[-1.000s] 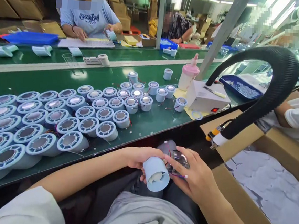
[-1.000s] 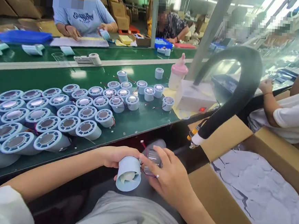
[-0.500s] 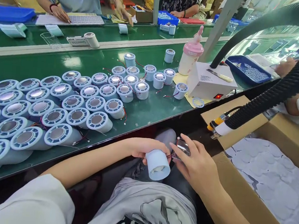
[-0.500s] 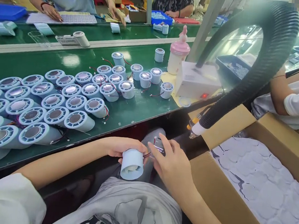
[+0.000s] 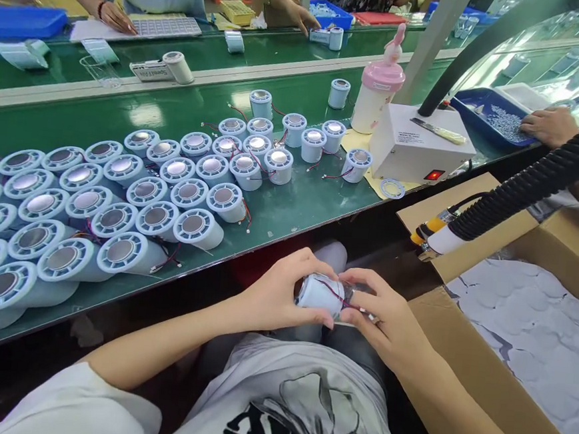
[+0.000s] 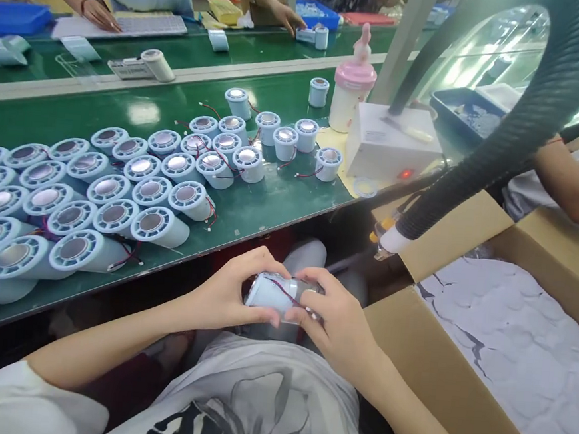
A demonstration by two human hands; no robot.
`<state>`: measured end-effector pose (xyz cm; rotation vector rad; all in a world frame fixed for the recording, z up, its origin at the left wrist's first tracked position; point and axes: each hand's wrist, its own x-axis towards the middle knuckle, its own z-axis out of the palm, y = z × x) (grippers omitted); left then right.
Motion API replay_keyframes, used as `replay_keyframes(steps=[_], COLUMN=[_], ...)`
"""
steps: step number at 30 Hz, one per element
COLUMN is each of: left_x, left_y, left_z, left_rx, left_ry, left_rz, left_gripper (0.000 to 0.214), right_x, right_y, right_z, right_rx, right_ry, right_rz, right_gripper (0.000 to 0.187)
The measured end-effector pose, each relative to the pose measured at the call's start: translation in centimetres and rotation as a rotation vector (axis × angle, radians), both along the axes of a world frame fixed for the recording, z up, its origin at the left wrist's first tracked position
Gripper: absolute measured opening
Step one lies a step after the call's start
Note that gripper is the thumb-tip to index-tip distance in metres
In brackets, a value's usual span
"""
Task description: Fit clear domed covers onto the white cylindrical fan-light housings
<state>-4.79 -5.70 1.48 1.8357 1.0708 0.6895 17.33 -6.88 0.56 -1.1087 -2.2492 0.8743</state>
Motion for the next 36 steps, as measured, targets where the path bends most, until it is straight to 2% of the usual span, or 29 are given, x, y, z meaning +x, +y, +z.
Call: replay_keyframes(steps=[4,6,9,11,13,14,16,18,20,24,29,36], left_x=[-0.2,-0.2,0.1,0.4,0.6,0.6,0.6,0.5,0.3,-0.2,-0.5,-0.6], left_y=[0.4,0.6,0.6,0.5,0.3,0.2,0.0,-0.1,-0.2,-0.3,-0.7,-0.8], left_z=[-2.1,-2.8,-2.9,-2.6,-2.3,-2.2,-2.0,-1.8,-1.7,-1.3,-1.0,-1.0], left_rx=[0.095,0.079,-0.079,-0.229,-0.379,-0.446,-0.553,-0.609,-0.598,-0.456,-0.308,-0.224], left_ry=[-0.082,-0.104,-0.186,-0.256,-0.354,-0.406,-0.479,-0.491,-0.475,-0.417,-0.389,-0.371], left_rz=[-0.030,-0.096,-0.189,-0.178,-0.117,-0.090,-0.071,-0.093,-0.118,-0.146,-0.172,-0.204], left_gripper=[0.062,0.065,0.067,0.067,0.065,0.065,0.063,0.064,0.069,0.079,0.077,0.079], right_x=[0.0,0.1,0.4,0.9,1.4,1.7,2.1,2.3,2.4,2.3,2.3,2.0], right_y=[0.2,0.4,0.8,1.0,1.0,0.9,0.4,-0.1,-0.5,-0.8,-0.6,-0.9], right_z=[-0.1,-0.3,-0.4,-0.4,-0.4,-0.4,-0.4,-0.5,-0.5,-0.3,0.3,0.6], right_rx=[-0.095,-0.160,-0.317,-0.390,-0.358,-0.302,-0.171,-0.109,-0.152,-0.337,-0.470,-0.640], right_ry=[0.160,0.239,0.356,0.421,0.387,0.335,0.217,0.166,0.190,0.280,0.332,0.438], right_rz=[-0.134,-0.198,-0.277,-0.255,-0.156,-0.101,-0.029,-0.016,-0.021,-0.020,-0.007,-0.020], right_gripper=[0.033,0.035,0.038,0.033,0.011,0.016,0.039,0.040,0.037,0.044,0.045,0.041])
